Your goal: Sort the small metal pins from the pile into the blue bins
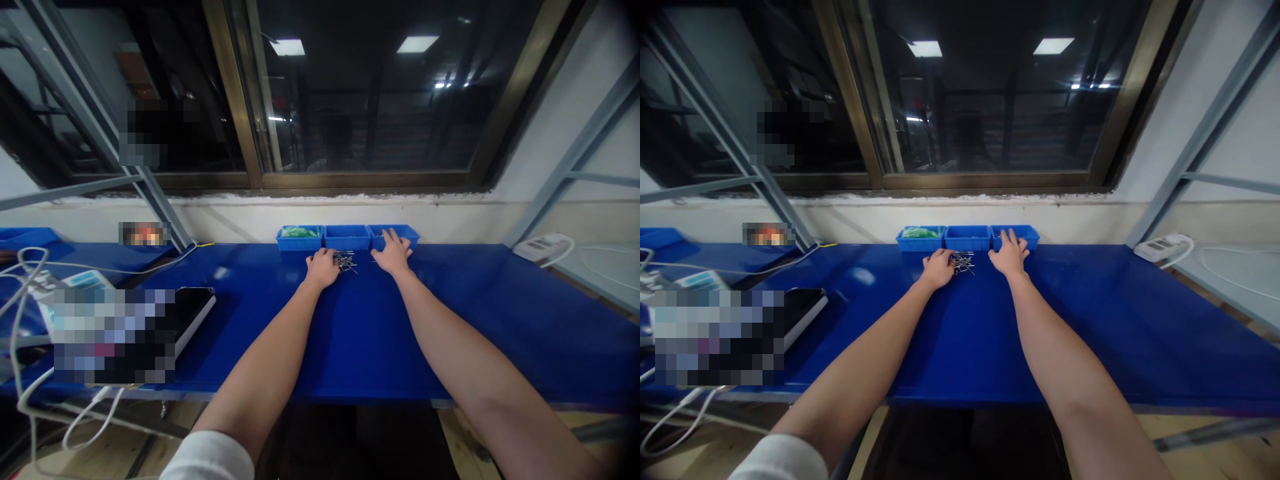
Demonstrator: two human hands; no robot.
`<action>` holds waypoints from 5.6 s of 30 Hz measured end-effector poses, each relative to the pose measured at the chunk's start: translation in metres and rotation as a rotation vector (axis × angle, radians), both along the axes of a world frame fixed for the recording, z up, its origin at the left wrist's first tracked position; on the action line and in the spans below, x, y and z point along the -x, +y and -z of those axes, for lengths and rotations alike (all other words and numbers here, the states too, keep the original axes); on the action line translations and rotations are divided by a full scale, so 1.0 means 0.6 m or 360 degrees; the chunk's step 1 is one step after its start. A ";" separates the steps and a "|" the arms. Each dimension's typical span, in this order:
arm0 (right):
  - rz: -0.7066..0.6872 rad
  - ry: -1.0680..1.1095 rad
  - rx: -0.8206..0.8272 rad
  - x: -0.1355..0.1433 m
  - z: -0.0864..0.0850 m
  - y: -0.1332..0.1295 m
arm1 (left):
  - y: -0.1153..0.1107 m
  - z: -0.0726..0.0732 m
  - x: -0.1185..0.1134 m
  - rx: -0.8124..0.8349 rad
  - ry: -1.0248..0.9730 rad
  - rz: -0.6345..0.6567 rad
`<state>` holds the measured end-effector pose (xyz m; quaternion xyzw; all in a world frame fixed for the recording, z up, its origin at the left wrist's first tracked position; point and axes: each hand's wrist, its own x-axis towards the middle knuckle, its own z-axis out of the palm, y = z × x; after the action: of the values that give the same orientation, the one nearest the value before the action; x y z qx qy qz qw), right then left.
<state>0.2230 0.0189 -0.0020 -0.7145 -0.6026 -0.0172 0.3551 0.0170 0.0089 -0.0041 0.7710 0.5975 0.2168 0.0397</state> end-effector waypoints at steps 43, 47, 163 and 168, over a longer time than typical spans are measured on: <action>-0.0860 0.0034 -0.0143 0.064 0.014 -0.010 | -0.008 0.005 -0.013 0.0229 0.0252 0.0064; -0.0922 0.0493 -0.0120 0.062 0.015 -0.010 | -0.011 -0.001 -0.015 0.0000 0.0172 0.0158; -0.1060 0.0902 -0.0005 0.064 -0.001 -0.008 | -0.015 -0.017 -0.011 -0.0320 -0.0292 0.0510; -0.1059 0.1128 0.0155 0.063 0.002 -0.008 | -0.009 -0.016 -0.010 -0.0348 -0.0225 0.0647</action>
<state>0.1852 0.0138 -0.0033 -0.4606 -0.6405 0.3696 0.4908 0.0229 0.0032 0.0054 0.8581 0.3986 0.3211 0.0406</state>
